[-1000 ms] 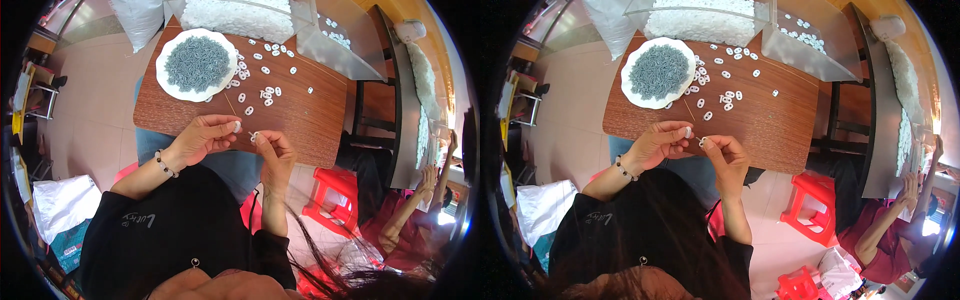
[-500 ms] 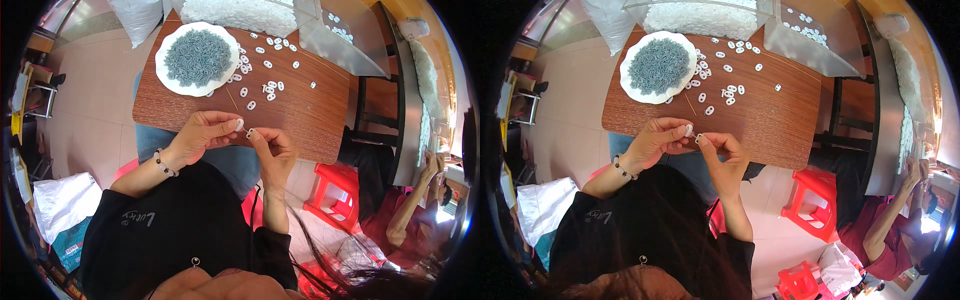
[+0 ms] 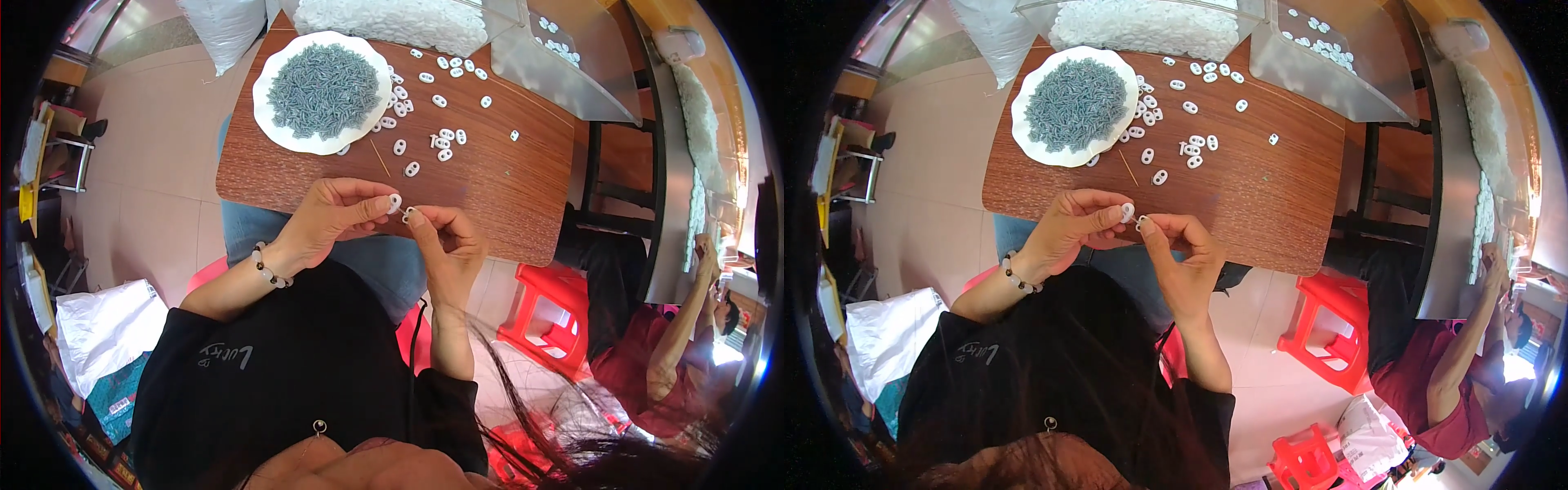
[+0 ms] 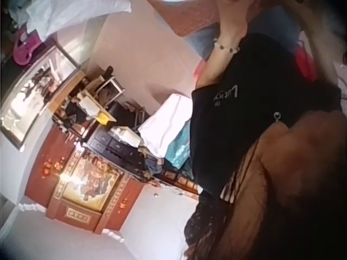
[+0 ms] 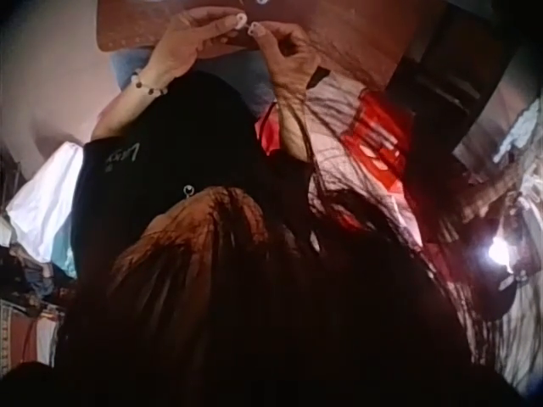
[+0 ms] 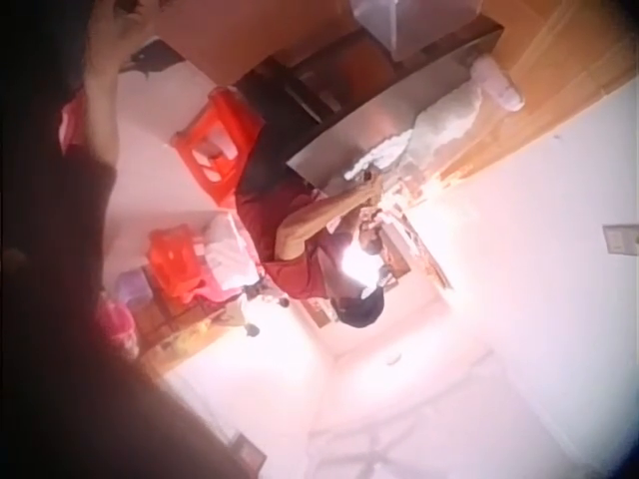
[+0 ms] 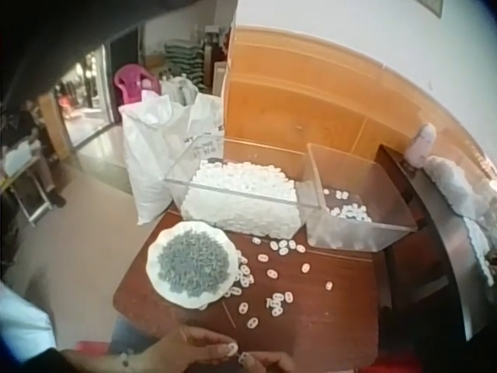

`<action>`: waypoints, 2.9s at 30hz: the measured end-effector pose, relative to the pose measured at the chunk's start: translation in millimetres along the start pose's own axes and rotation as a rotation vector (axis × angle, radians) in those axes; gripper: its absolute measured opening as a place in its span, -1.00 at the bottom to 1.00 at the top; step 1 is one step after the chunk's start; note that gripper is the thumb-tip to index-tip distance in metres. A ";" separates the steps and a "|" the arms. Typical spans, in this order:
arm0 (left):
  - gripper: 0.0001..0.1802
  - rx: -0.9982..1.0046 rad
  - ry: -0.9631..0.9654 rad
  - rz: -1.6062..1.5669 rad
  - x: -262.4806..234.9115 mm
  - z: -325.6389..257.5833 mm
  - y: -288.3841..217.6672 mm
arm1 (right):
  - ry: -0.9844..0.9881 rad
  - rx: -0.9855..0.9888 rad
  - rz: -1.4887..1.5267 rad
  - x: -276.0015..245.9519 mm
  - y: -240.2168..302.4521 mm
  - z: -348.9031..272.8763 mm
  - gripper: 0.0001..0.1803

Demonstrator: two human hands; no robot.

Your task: Stringing small white plastic components onto a thin wire or needle.

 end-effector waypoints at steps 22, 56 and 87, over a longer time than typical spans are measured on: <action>-0.74 0.138 0.014 0.086 1.8 -4.8 -4.3 | -0.012 -0.140 -0.180 4.1 2.9 -5.2 -0.91; -0.79 -0.005 0.310 0.118 3.3 -11.2 -6.4 | 0.448 0.038 0.215 5.9 -12.2 -1.4 -0.46; -0.87 0.098 0.233 0.305 18.6 -30.1 -17.4 | 0.359 0.071 0.226 9.9 -8.3 -23.3 -0.58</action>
Point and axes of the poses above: each hand's wrist, its own z-axis towards the middle knuckle, its own x-axis out of the palm, y = z × x, the point moved 3 cm from there along z, towards the middle knuckle, and after that the axes turned 7 degrees about z, right-handed, at the moved point
